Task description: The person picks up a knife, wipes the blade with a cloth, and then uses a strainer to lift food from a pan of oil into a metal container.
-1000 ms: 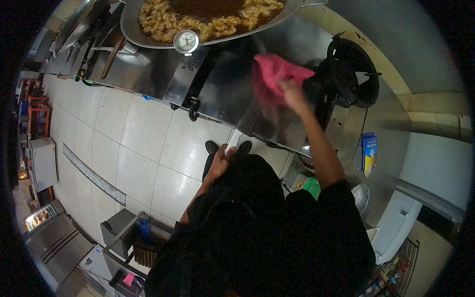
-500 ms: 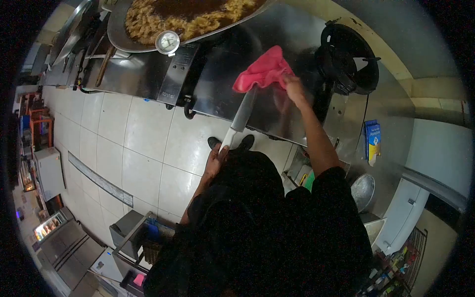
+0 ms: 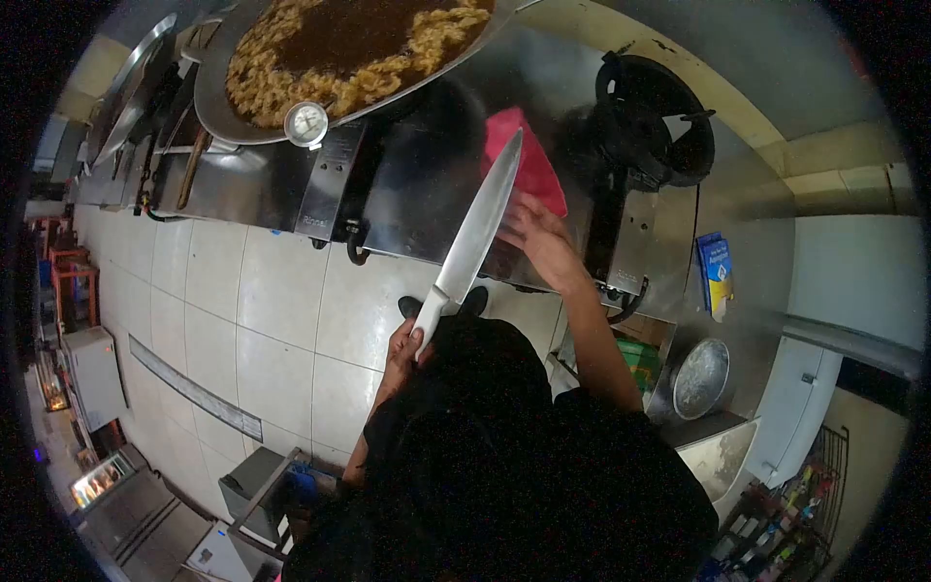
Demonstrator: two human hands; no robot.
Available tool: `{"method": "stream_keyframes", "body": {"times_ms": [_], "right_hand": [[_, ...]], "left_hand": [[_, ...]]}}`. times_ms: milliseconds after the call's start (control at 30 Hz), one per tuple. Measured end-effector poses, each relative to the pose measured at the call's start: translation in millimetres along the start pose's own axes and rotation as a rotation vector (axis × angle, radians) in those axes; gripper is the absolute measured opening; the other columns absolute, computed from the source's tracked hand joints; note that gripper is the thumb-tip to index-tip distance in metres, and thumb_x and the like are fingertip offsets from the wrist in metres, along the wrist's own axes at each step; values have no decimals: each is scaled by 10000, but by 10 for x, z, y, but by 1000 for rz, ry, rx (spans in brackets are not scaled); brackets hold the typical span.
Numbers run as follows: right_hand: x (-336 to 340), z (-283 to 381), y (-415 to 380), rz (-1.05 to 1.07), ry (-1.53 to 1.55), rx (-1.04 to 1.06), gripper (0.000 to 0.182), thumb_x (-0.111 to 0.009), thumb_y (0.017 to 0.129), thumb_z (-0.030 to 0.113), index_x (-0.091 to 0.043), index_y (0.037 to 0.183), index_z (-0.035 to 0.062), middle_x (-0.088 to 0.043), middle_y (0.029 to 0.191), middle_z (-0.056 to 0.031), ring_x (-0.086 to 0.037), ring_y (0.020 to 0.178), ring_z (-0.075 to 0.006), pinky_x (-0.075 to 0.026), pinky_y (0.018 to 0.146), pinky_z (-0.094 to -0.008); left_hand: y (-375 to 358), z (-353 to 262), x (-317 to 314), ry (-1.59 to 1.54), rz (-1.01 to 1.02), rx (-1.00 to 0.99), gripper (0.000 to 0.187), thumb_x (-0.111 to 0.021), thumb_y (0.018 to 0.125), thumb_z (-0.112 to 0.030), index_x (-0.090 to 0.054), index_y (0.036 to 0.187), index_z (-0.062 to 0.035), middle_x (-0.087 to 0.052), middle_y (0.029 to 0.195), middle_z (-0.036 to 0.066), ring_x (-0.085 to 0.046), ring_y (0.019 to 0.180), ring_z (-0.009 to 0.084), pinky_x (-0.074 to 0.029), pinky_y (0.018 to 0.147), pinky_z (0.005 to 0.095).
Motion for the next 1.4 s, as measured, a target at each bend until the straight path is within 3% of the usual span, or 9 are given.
{"method": "stream_keyframes", "body": {"times_ms": [300, 400, 900, 1000, 1100, 1167, 1267, 1367, 1400], "right_hand": [[-231, 194, -56, 90, -15, 126, 429, -592, 849, 121, -481, 1252, 28, -533, 1228, -199, -527, 1140, -317, -401, 988, -446], [-265, 174, -74, 85, 37, 131, 579, -676, 800, 266, -456, 1255, -18, -552, 1201, -195, -548, 1110, -306, -422, 985, -415], [-330, 164, -59, 341, 96, 241, 577, -680, 795, 289, -480, 1237, -24, -508, 1250, -215, -506, 1155, -346, -402, 991, -449], [-352, 222, -79, 163, 62, 144, 485, -616, 840, 299, -522, 1223, 16, -493, 1274, -212, -490, 1180, -332, -387, 1004, -440], [58, 274, -174, -441, -434, 69, 395, -580, 872, 272, -545, 1159, 3, -533, 1217, -187, -529, 1117, -291, -423, 952, -401], [444, 298, -324, -638, -1693, 563, 248, -582, 871, 176, -565, 1059, 15, -581, 1080, -169, -572, 985, -249, -481, 814, -361], [604, 476, -401, -570, -1210, 100, 134, -583, 847, 74, -568, 972, 27, -564, 1060, -164, -580, 896, -208, -490, 684, -319], [326, 557, -300, -514, -1135, -152, 212, -593, 808, 2, -576, 1018, 30, -527, 1141, -160, -587, 926, -203, -506, 669, -289], [342, 492, -235, -444, -1191, 26, 231, -599, 805, 18, -572, 1034, 26, -513, 1163, -164, -585, 941, -225, -506, 703, -310]], "left_hand": [[-31, -68, -72, 33, 75, 10, 290, -523, 914, -318, -537, 977, -35, -426, 606, -28, -376, 492, 56, -272, 453, 210], [-71, -58, -68, 15, 82, 10, 308, -523, 909, -336, -534, 970, -34, -426, 600, -23, -375, 489, 55, -267, 451, 209], [-188, -34, -15, -31, 109, 49, 341, -515, 900, -374, -522, 951, -37, -422, 566, -26, -357, 462, 47, -251, 441, 200], [-192, 2, -3, -38, 83, 30, 330, -509, 905, -373, -519, 931, -44, -413, 554, -30, -352, 453, 46, -248, 433, 197], [-201, 20, 30, -79, 22, 14, 321, -506, 910, -371, -515, 919, -50, -403, 538, -33, -349, 439, 47, -243, 421, 199], [-221, 15, 39, -125, -46, 19, 316, -504, 914, -369, -514, 920, -54, -396, 529, -34, -347, 428, 50, -241, 411, 201], [-200, -5, 52, -201, -77, 33, 311, -505, 914, -373, -511, 930, -62, -394, 522, -32, -339, 414, 53, -244, 400, 205], [-126, 63, 104, -180, -86, 15, 309, -502, 916, -376, -507, 945, -69, -397, 528, -31, -339, 422, 54, -249, 399, 207], [-109, 90, 114, -149, -91, 8, 307, -501, 916, -375, -506, 948, -69, -398, 529, -29, -343, 425, 54, -252, 402, 205]]}}
Point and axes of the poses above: each hand's wrist, its own y-axis towards the middle knuckle, its own x-axis out of the back of the hand, z = x × y, the point moved 1 cm from there along y, towards the middle knuckle
